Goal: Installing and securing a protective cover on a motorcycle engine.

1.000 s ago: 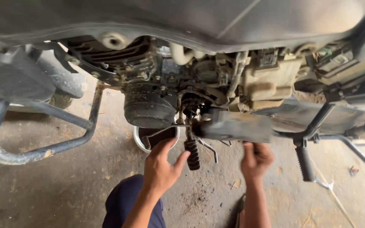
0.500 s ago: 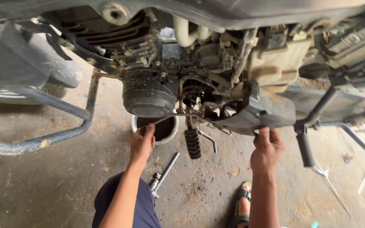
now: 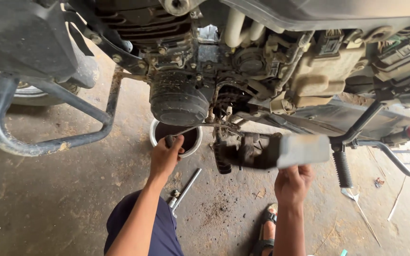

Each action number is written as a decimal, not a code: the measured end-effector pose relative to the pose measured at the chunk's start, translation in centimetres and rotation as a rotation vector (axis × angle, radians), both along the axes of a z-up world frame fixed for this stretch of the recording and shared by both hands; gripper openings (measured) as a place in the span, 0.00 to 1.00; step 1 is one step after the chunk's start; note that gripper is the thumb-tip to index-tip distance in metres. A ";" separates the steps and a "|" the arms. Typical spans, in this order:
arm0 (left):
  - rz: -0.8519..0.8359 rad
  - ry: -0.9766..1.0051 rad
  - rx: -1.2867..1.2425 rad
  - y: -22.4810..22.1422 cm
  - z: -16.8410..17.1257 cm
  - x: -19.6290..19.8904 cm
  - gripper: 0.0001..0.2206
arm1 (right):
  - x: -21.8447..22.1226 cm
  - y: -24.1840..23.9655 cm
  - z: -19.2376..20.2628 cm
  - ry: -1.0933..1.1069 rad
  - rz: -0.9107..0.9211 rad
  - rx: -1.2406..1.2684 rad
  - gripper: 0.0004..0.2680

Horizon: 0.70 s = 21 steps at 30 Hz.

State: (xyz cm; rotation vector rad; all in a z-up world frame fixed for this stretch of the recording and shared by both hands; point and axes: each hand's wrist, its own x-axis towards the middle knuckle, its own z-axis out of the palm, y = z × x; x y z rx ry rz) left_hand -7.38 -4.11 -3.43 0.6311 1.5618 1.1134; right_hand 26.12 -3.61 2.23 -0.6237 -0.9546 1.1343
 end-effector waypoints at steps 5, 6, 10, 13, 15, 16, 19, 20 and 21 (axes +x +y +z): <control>-0.193 -0.084 -0.097 -3.3 5.7 -0.2 0.42 | -3.5 -1.8 3.5 -0.422 -0.125 0.197 0.04; -0.196 -0.315 -0.096 -4.1 6.5 -0.2 0.46 | -4.1 -2.1 3.8 -0.671 -0.173 0.349 0.03; -0.134 -0.923 0.111 -5.9 4.4 -1.0 0.39 | -8.2 -3.1 4.7 -0.671 0.007 0.636 0.11; 0.037 -0.809 -0.097 -6.1 3.8 -1.7 0.35 | -8.9 -3.8 4.0 -1.015 -0.035 0.604 0.14; -0.173 -0.990 0.203 -6.0 3.4 -2.5 0.34 | -8.5 -3.2 3.2 -0.975 0.018 0.572 0.13; -0.177 -0.989 0.207 -5.9 3.6 -2.7 0.34 | -8.3 -2.9 2.9 -0.974 0.014 0.576 0.13; -0.215 -0.837 0.340 -5.9 4.3 -2.5 0.34 | -6.6 -2.4 1.3 -1.022 0.012 0.574 0.14; -0.228 -0.728 0.334 -5.8 4.8 -2.4 0.34 | -5.7 -2.2 0.1 -0.968 0.014 0.375 0.13; -0.242 -0.619 0.329 -5.7 5.2 -2.3 0.34 | -4.7 -2.0 -1.0 -0.908 0.017 0.179 0.12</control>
